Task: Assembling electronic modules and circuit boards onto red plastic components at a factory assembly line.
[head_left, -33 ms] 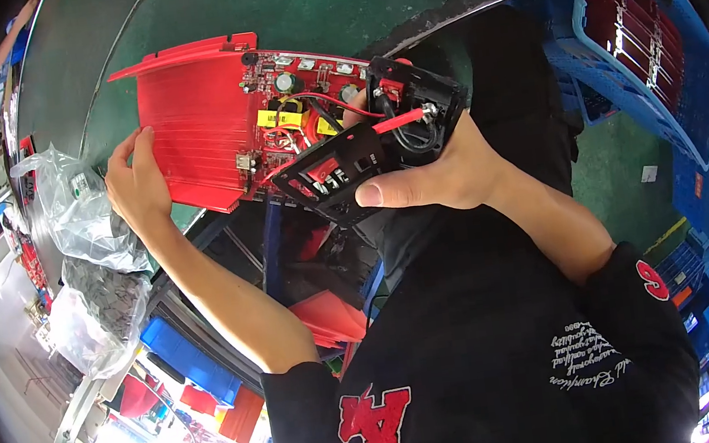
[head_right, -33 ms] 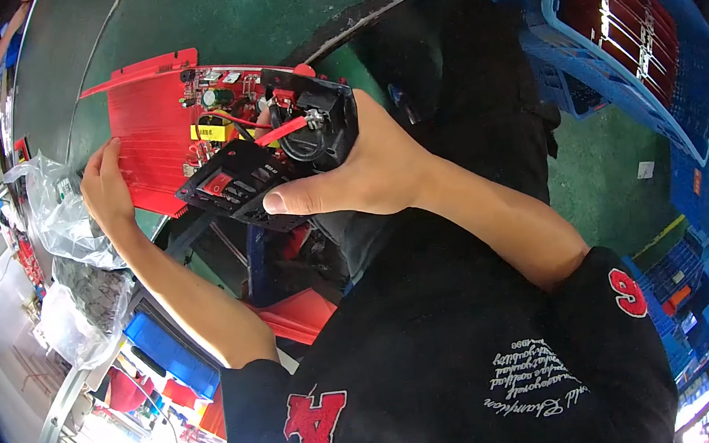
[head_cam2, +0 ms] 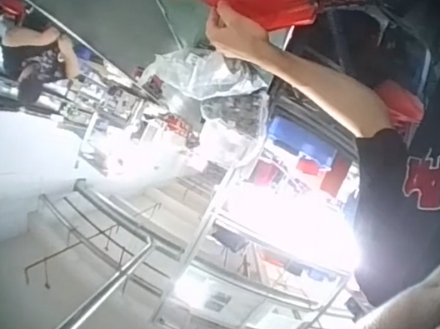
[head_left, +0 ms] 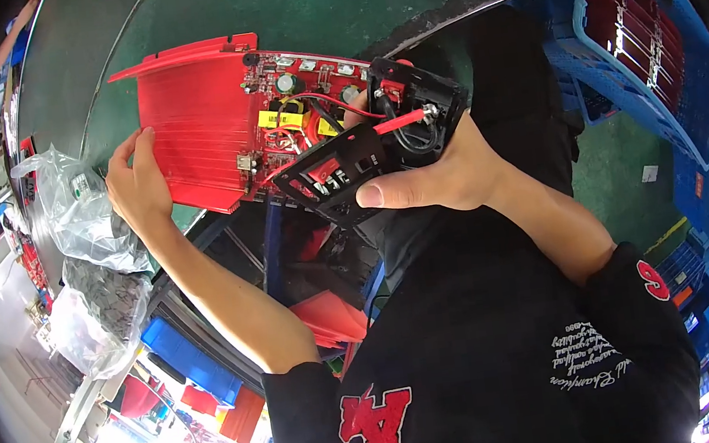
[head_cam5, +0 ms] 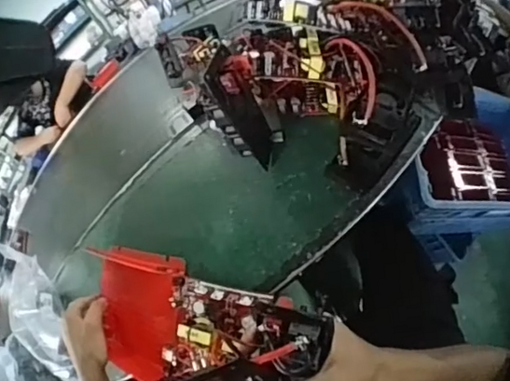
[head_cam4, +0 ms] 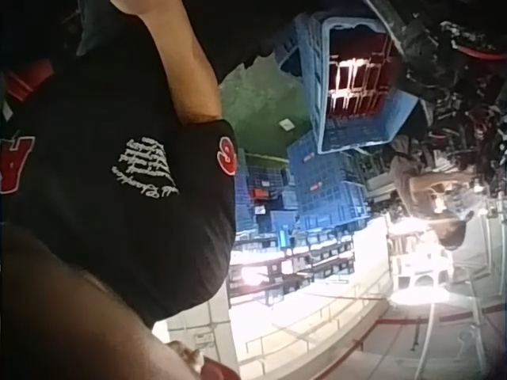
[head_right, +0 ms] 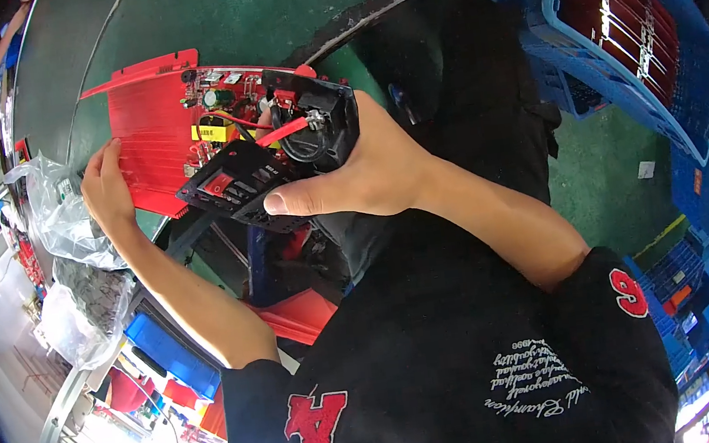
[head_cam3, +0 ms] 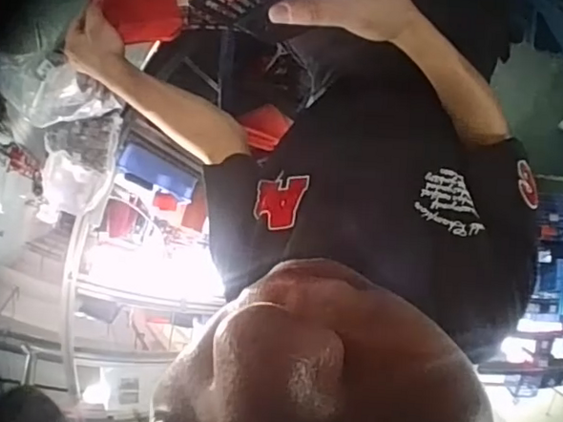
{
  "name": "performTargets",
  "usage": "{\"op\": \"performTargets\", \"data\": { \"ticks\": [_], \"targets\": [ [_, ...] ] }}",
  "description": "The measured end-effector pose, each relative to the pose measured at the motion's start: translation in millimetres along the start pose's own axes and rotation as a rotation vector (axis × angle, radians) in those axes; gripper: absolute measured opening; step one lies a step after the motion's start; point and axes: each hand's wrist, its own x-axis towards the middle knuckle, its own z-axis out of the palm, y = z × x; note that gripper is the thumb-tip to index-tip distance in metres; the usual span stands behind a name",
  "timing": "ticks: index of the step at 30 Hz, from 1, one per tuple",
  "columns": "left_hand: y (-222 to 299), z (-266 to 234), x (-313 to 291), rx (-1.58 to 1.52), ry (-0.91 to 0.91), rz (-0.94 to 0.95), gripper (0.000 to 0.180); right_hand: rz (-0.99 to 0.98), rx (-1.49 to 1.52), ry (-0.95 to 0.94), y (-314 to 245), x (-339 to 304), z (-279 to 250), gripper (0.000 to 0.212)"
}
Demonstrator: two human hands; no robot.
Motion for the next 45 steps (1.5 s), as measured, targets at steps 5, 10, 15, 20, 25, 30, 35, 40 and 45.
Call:
{"op": "performTargets", "data": {
  "ticks": [5,10,15,20,25,30,35,40,45],
  "targets": [
    [0,-1,1,0.007,0.005,-0.011,0.044,-0.036,-0.017,-0.028,1,2,-3,0.07],
    [0,-1,2,0.007,-0.008,-0.016,0.044,-0.1,0.019,0.024,-1,4,0,0.059],
    [-4,0,4,0.015,-0.006,-0.006,0.044,-0.059,-0.011,0.014,-3,5,-3,0.059],
    [-3,0,8,0.033,-0.01,-0.01,0.046,-0.104,-0.089,-0.033,-13,16,-6,0.054],
    [-1,-2,8,0.071,-0.011,0.028,0.05,-0.162,-0.23,-0.076,-23,34,-18,0.044],
    [1,-3,9,0.067,0.002,0.107,0.053,-0.14,-0.345,-0.071,-36,43,-18,0.037],
    [3,-2,9,0.056,0.0,0.098,0.052,-0.02,-0.233,-0.112,-38,51,-6,0.039],
    [10,0,10,0.072,0.013,0.047,0.049,-0.171,-0.095,0.047,-15,44,11,0.035],
    [13,0,8,0.08,0.034,-0.064,0.049,-0.165,-0.017,0.033,-17,41,15,0.043]
  ]
}}
